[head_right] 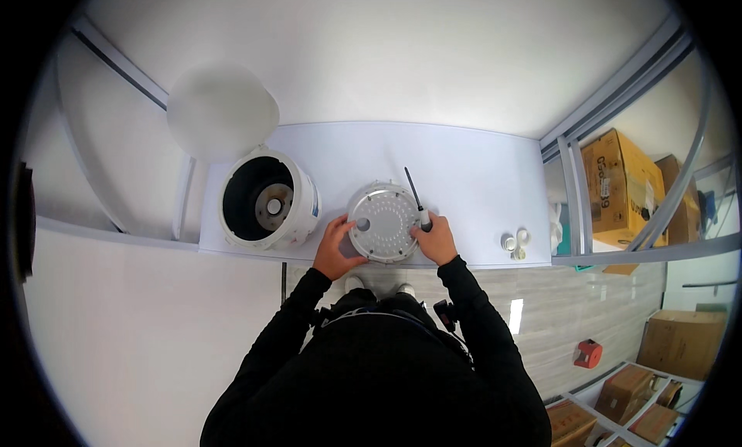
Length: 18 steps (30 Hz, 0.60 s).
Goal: The person assembles a white cylindrical appliance on a shelf. They use a screwdriver to fasten screws into the lid and a perforated metal plate, then place the plate onto the appliance. The person handles the lid, plate, and screwdriver throughout the task.
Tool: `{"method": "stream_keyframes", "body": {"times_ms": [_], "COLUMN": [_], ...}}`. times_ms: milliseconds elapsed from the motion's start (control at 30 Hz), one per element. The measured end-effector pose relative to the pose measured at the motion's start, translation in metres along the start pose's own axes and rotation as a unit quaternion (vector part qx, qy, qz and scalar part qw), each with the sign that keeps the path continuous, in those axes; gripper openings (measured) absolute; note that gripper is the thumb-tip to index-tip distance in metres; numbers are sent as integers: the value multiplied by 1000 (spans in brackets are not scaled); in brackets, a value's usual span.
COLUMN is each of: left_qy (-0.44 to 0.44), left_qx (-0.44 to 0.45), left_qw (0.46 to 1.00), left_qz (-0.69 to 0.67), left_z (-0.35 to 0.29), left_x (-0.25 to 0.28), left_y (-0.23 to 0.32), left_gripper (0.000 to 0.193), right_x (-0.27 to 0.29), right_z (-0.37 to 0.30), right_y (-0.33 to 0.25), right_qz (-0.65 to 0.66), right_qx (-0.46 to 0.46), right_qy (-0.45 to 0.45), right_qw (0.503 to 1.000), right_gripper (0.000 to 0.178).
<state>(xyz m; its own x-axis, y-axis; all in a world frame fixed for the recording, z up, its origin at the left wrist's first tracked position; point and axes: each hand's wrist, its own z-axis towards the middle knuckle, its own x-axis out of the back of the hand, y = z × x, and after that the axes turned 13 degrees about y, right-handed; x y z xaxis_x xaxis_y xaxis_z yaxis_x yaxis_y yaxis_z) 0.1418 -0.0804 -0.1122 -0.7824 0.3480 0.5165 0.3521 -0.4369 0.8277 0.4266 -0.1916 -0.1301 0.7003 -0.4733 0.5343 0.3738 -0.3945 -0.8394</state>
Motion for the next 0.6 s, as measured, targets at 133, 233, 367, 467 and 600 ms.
{"method": "stream_keyframes", "body": {"times_ms": [133, 233, 367, 467, 600], "left_qy": [4, 3, -17, -36, -21], "left_qx": [7, 13, 4, -14, -34], "left_qw": [1000, 1000, 998, 995, 993], "left_qz": [9, 12, 53, 93, 110], "left_z": [-2, -2, -2, 0, -1], "left_x": [-3, -4, -4, -4, -6], "left_y": [2, -1, -4, 0, 5], "left_gripper": [92, 92, 103, 108, 110], "right_x": [0, 1, 2, -1, -3], "right_z": [1, -1, -3, -4, -6], "right_y": [1, -5, -9, -3, -2], "right_qz": [-6, -49, -81, -87, -87], "right_qx": [2, 27, 43, 40, 36], "right_qy": [0, 13, 25, 33, 34], "right_qw": [1000, 998, 995, 995, 995], "right_gripper": [38, 40, 52, 61, 65]}}
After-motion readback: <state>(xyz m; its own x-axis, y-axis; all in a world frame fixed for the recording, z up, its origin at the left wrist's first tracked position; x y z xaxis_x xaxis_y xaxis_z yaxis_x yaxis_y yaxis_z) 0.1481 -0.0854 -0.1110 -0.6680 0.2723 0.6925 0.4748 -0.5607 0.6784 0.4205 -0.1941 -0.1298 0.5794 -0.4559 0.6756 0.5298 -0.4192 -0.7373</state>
